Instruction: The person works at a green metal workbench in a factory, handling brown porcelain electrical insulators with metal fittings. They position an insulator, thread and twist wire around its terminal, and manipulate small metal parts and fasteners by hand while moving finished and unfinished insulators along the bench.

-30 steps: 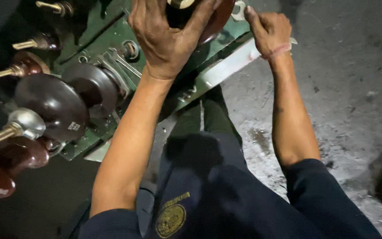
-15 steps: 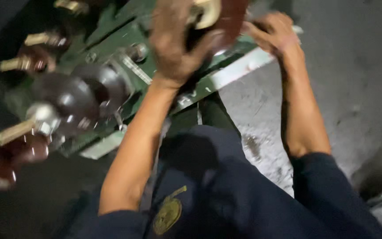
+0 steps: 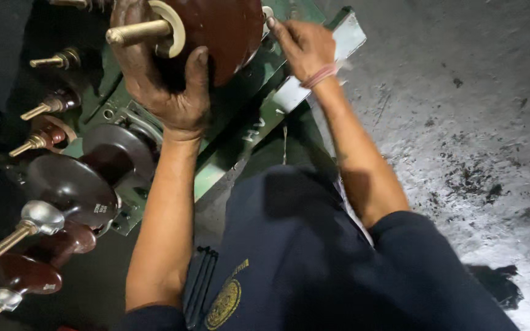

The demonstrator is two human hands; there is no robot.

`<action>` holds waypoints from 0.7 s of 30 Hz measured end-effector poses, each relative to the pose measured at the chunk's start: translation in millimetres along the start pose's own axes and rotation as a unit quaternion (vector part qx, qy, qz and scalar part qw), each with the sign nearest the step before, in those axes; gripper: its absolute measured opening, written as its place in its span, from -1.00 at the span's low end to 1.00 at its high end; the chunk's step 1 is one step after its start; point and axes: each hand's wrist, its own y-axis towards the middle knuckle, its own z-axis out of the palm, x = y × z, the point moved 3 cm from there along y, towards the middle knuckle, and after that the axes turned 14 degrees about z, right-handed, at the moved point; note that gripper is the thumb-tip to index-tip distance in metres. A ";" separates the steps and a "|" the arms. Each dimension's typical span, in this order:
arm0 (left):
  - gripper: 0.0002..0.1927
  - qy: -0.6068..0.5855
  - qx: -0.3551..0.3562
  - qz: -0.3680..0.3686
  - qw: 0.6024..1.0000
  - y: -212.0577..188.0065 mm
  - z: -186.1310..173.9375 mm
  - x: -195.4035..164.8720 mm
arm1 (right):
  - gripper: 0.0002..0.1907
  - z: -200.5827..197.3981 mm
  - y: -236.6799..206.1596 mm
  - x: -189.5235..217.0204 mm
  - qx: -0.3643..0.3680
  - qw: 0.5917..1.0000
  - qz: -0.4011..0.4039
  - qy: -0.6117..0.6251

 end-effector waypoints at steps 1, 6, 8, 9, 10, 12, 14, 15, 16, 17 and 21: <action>-0.48 0.011 0.006 0.001 1.000 -0.1 -0.4 -2.1 | -0.43 10.8 -10.5 1.7 -0.022 0.998 0.046 0.031; -0.55 0.042 -0.010 0.024 0.999 -7.0 1.8 0.1 | -0.59 62.5 -49.5 15.8 -0.103 0.967 0.189 0.139; -0.56 0.089 -0.001 0.006 0.996 -6.7 5.0 6.1 | -0.62 68.7 -47.4 6.0 -0.049 0.977 0.142 0.150; -0.58 0.065 0.006 -0.010 0.998 -3.9 4.3 12.0 | -0.62 68.2 -43.8 -3.7 -0.016 0.981 0.114 0.154; -0.48 -0.012 -0.032 -0.053 0.998 -3.6 3.0 12.0 | -0.62 60.8 -39.9 -19.3 0.022 0.980 0.104 0.167; -0.34 0.067 -0.024 0.024 0.997 -2.0 -13.2 0.5 | -0.61 48.2 -33.0 -52.1 0.114 0.958 0.150 0.218; -0.33 0.128 0.008 0.089 0.988 -10.7 -45.6 -15.4 | -0.62 22.4 -38.2 -70.1 0.121 0.980 0.001 0.158; -0.33 0.113 -0.040 0.099 0.988 -20.1 -68.2 -28.6 | -0.66 16.4 -47.3 -89.2 0.140 0.942 0.206 0.226; -0.39 0.137 -0.055 0.079 0.986 -37.4 -95.4 -40.4 | -0.69 7.9 -57.7 -95.2 0.160 0.943 0.185 0.225; -0.45 0.152 -0.067 0.063 0.984 -57.7 -126.9 -50.3 | -0.54 0.1 -68.8 -102.0 0.174 0.940 0.212 0.203; -0.83 0.217 -0.198 -0.050 0.954 -148.6 -263.3 -55.9 | -0.50 -7.3 -117.0 -97.8 0.215 0.952 0.217 0.012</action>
